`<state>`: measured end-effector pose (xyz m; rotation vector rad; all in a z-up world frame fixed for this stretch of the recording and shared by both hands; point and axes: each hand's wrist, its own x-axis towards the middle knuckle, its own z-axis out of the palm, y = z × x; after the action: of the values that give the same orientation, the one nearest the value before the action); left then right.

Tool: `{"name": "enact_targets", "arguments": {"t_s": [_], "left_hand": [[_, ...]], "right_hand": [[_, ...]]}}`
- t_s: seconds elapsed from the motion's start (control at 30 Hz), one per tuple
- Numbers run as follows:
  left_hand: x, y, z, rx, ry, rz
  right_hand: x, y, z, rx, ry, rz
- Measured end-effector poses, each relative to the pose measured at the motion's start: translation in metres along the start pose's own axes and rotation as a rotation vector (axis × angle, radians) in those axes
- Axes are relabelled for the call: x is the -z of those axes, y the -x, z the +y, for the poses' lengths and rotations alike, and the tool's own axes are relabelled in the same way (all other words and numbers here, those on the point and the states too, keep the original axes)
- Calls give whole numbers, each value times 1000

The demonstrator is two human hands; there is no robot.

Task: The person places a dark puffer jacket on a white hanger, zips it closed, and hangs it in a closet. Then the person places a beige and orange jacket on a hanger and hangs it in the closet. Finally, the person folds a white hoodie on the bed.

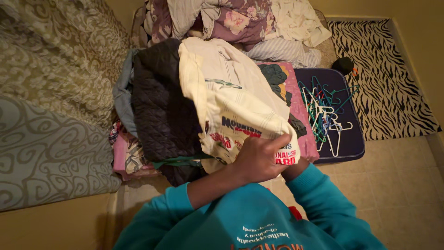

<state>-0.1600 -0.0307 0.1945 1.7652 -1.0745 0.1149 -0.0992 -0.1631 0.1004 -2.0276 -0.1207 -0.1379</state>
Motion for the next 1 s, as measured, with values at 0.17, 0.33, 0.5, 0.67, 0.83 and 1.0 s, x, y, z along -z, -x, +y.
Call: {"name": "enact_targets", "arguments": {"t_s": [0.17, 0.33, 0.5, 0.67, 0.83, 1.0], "left_hand": [[24, -3, -15, 120, 165, -212], [89, 45, -67, 260, 842, -217], [135, 90, -132, 398, 346, 332], [89, 87, -153, 556, 844, 180], [74, 24, -215, 660, 455, 651], [122, -17, -273, 687, 383, 949]], "right_hand": [[-8, -1, 3, -28, -36, 53], [-3, 0, 2, -36, -46, 51], [1, 8, 3, -60, -52, 38], [14, 22, 5, -103, -14, -15], [51, 56, 20, -200, 116, -176], [143, 107, 29, -359, 320, -401]]}}
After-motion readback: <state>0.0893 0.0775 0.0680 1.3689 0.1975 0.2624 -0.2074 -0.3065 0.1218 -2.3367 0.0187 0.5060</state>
